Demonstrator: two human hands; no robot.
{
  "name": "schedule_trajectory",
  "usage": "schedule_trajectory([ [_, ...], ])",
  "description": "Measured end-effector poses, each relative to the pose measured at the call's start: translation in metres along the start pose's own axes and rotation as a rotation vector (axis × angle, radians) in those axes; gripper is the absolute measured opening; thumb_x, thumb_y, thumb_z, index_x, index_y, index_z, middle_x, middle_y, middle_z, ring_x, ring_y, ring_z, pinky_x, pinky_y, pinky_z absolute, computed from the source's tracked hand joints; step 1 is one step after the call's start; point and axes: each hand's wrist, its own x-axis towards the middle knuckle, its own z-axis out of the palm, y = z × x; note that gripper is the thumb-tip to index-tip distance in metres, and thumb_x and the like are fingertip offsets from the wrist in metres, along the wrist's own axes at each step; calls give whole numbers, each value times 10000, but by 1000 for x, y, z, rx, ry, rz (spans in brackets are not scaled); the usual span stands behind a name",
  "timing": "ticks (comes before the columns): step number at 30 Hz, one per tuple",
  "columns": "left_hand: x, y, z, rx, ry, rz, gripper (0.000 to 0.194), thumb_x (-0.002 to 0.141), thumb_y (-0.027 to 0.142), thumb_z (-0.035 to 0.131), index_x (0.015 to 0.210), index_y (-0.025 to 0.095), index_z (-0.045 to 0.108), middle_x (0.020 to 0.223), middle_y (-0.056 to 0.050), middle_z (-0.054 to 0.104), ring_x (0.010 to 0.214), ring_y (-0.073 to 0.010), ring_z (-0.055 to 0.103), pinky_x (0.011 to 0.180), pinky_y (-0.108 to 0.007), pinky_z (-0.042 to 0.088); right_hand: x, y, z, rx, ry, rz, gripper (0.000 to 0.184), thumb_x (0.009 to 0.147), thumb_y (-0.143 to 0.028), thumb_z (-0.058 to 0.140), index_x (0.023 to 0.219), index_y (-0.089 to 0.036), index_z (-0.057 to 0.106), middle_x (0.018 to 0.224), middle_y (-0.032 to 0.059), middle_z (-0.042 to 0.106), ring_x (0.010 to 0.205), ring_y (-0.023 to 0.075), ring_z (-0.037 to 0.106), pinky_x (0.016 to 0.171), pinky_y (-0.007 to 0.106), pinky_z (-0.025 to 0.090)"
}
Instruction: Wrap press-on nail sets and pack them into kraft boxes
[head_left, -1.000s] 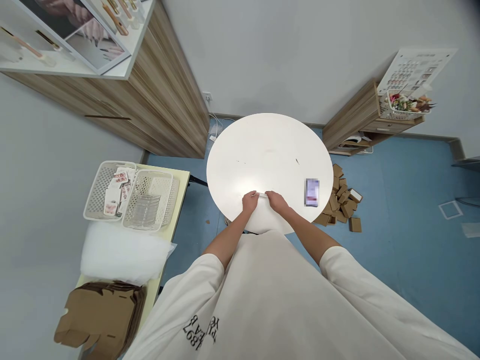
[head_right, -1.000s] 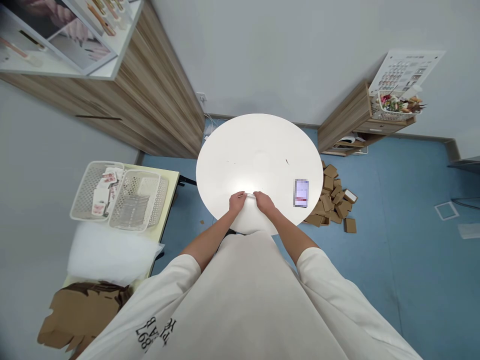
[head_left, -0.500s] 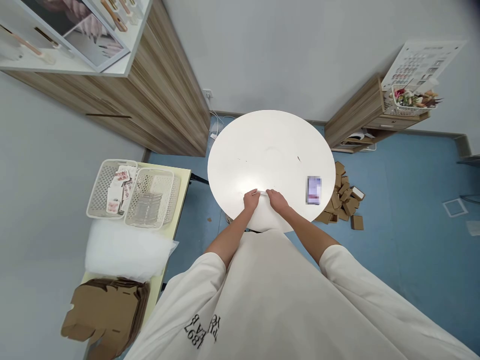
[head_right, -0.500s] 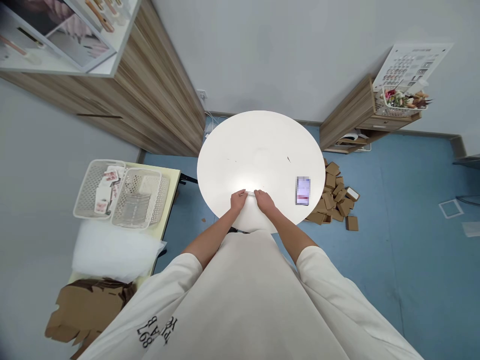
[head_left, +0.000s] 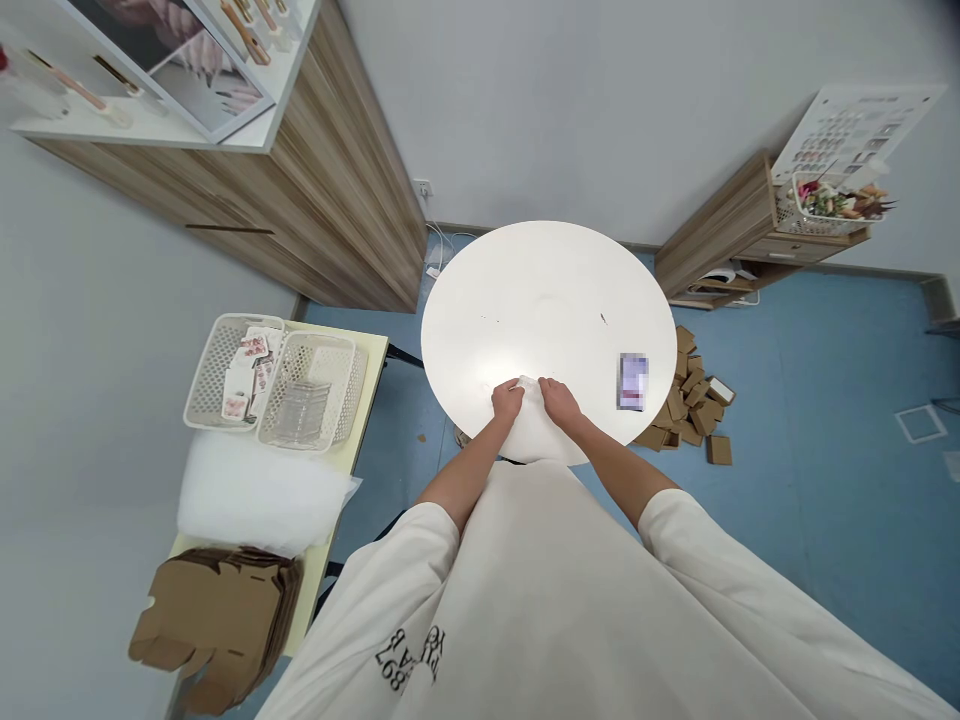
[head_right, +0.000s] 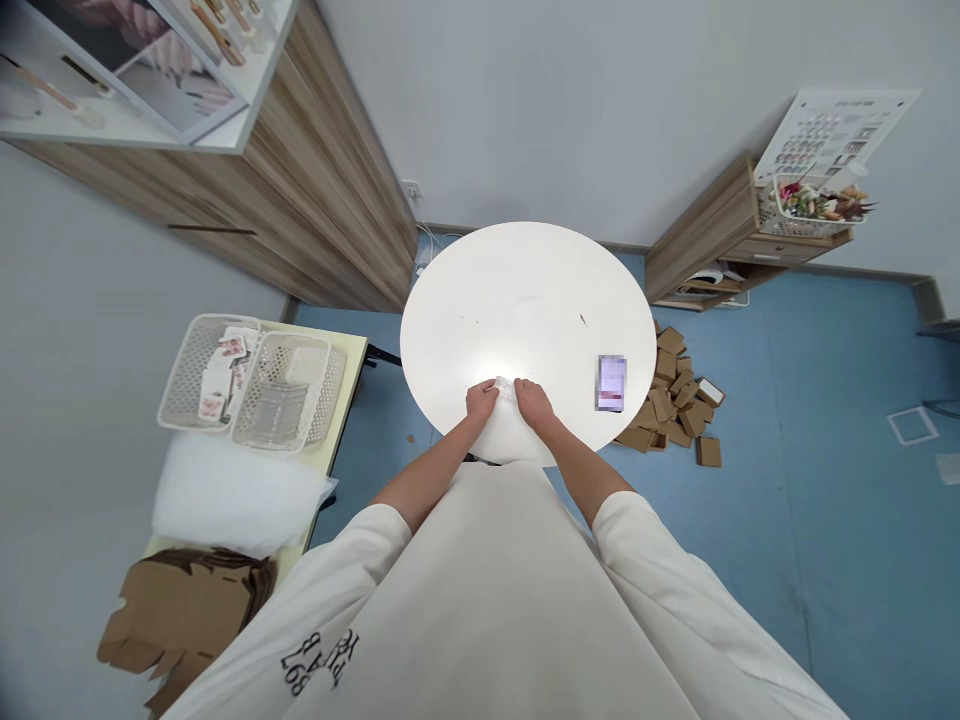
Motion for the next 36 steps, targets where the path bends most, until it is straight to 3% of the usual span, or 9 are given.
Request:
schedule_trajectory([
  [4, -5, -13, -1, 37, -6, 8, 401, 868, 172, 640, 1265, 199, 689, 1303, -74, 688, 1176, -205, 662, 1067, -329, 481, 8, 6, 1, 114, 9, 26, 351, 979, -136, 355, 1280, -161, 534, 1162, 158, 620, 1010, 263, 572, 901, 348, 418],
  [8, -6, -23, -5, 30, -45, 39, 553, 866, 128, 631, 1411, 162, 548, 1376, -124, 630, 1219, -188, 631, 1055, -313, 477, 14, 12, 13, 294, 101, 100, 508, 995, -181, 326, 1501, -152, 367, 1321, 157, 583, 1156, 262, 562, 974, 353, 432],
  [11, -7, -25, -12, 48, -52, 15, 600, 849, 97, 613, 1436, 155, 504, 1403, -142, 601, 1246, -203, 605, 1045, -319, 473, 12, 13, 24, 388, 135, 204, 571, 990, -193, 328, 1557, -145, 282, 1391, 158, 557, 1220, 263, 548, 999, 355, 437],
  [14, -10, -26, -17, 82, -76, 1, 571, 840, 90, 598, 1402, 162, 525, 1371, -135, 619, 1217, -203, 615, 1035, -320, 470, 3, 13, 33, 475, 126, 272, 512, 985, -194, 334, 1493, -152, 388, 1401, 145, 558, 1203, 241, 569, 974, 337, 458],
  [17, -14, -30, -17, 109, -111, 16, 522, 837, 98, 595, 1353, 167, 556, 1353, -131, 629, 1208, -206, 614, 1044, -330, 456, -8, 10, 43, 540, 86, 291, 391, 986, -205, 348, 1332, -175, 530, 1254, 110, 647, 1079, 214, 623, 899, 317, 490],
  [21, -17, -32, -13, 134, -166, 50, 511, 821, 106, 596, 1325, 185, 570, 1362, -120, 623, 1207, -224, 610, 1042, -354, 455, -17, 5, 54, 594, 79, 285, 326, 965, -189, 388, 1229, -198, 579, 1177, 80, 681, 1043, 188, 640, 886, 292, 498],
  [26, -15, -21, -9, 138, -223, 144, 544, 798, 103, 592, 1331, 210, 572, 1428, -92, 575, 1310, -247, 533, 1074, -356, 432, -11, 3, 57, 631, 116, 257, 384, 939, -193, 429, 1297, -198, 569, 1301, 93, 637, 1138, 187, 621, 972, 309, 486],
  [31, -13, -12, -10, 138, -261, 159, 530, 795, 117, 599, 1315, 215, 588, 1447, -93, 552, 1339, -257, 507, 1114, -365, 401, -6, 8, 52, 651, 72, 254, 448, 932, -227, 475, 1374, -191, 541, 1385, 104, 592, 1207, 200, 594, 1027, 324, 468],
  [36, -14, -12, -18, 184, -208, 157, 488, 799, 113, 599, 1278, 199, 605, 1418, -113, 564, 1321, -257, 521, 1112, -368, 404, -14, 13, 46, 630, 78, 266, 449, 955, -255, 452, 1390, -183, 539, 1409, 102, 576, 1199, 184, 600, 1038, 303, 462],
])
